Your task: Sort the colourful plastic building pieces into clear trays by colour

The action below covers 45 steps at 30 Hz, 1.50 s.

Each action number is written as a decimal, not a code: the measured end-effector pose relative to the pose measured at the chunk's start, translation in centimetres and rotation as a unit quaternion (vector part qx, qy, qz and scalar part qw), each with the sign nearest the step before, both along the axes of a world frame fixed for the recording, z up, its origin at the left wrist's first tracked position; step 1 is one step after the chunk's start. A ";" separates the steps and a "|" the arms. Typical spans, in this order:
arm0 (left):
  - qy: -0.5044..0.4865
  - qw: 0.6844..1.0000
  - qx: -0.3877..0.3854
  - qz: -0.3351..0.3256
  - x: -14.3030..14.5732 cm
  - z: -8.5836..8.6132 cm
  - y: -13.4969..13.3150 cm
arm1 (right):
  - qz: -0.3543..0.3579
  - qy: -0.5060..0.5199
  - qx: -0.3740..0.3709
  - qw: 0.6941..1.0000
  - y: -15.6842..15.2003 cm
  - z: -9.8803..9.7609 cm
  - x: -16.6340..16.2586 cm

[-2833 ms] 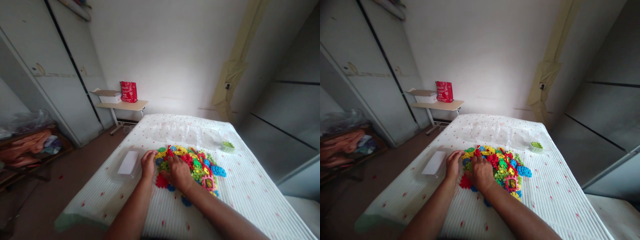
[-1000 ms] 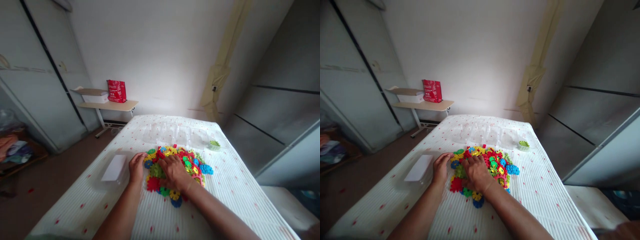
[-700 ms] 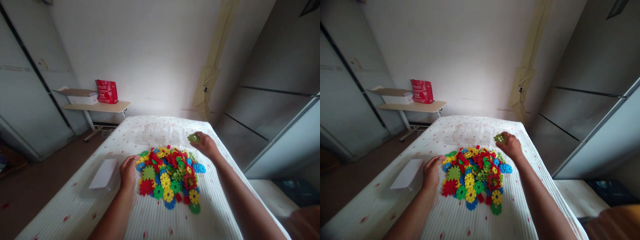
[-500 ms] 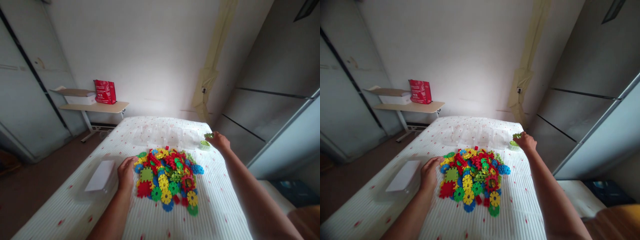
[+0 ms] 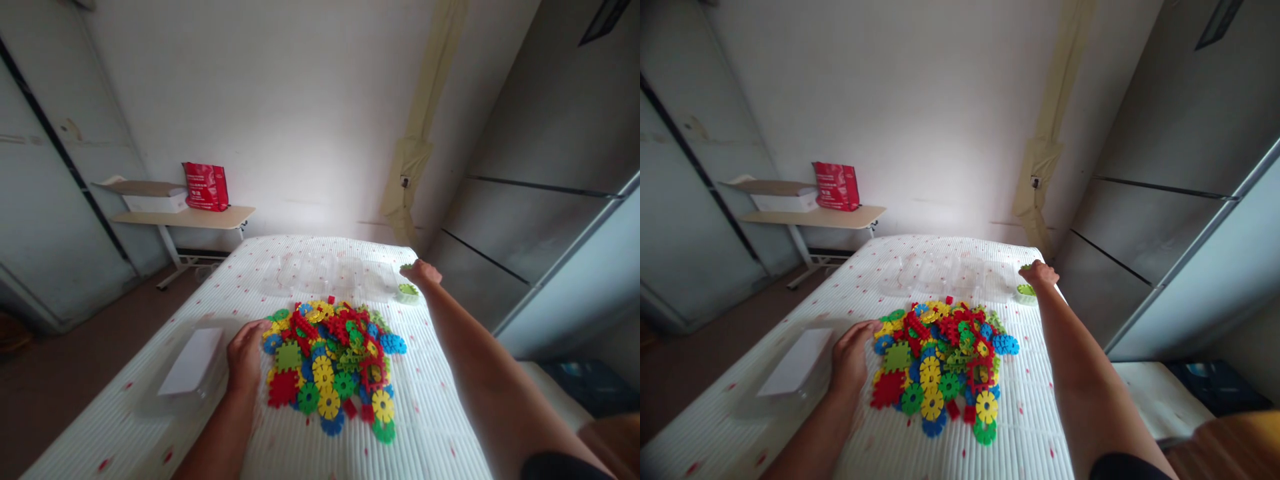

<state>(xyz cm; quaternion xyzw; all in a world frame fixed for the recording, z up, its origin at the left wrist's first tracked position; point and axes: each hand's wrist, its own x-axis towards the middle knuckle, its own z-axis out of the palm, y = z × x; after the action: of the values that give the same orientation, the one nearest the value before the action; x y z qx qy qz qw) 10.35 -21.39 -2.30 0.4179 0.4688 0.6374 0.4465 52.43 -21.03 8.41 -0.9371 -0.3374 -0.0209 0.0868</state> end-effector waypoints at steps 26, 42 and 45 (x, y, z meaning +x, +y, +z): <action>-0.049 0.998 0.025 0.011 0.0 0.1 -0.3 | 0.598 0.075 0.105 0.791 -8.3 0.1 -22.0; -0.034 0.999 0.034 0.003 -0.3 -0.8 0.3 | 0.643 -0.098 -0.013 0.759 -7.4 -4.4 -27.8; -0.032 0.999 0.031 0.002 -0.2 -0.7 0.3 | 0.639 -0.103 0.002 0.762 -7.7 -4.1 -27.4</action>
<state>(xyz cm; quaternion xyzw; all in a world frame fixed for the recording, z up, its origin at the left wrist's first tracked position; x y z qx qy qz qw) 10.11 -21.09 -3.01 0.4099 0.4348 0.6656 0.4471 25.05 -28.72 4.35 -0.4966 -0.8648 -0.0578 0.0465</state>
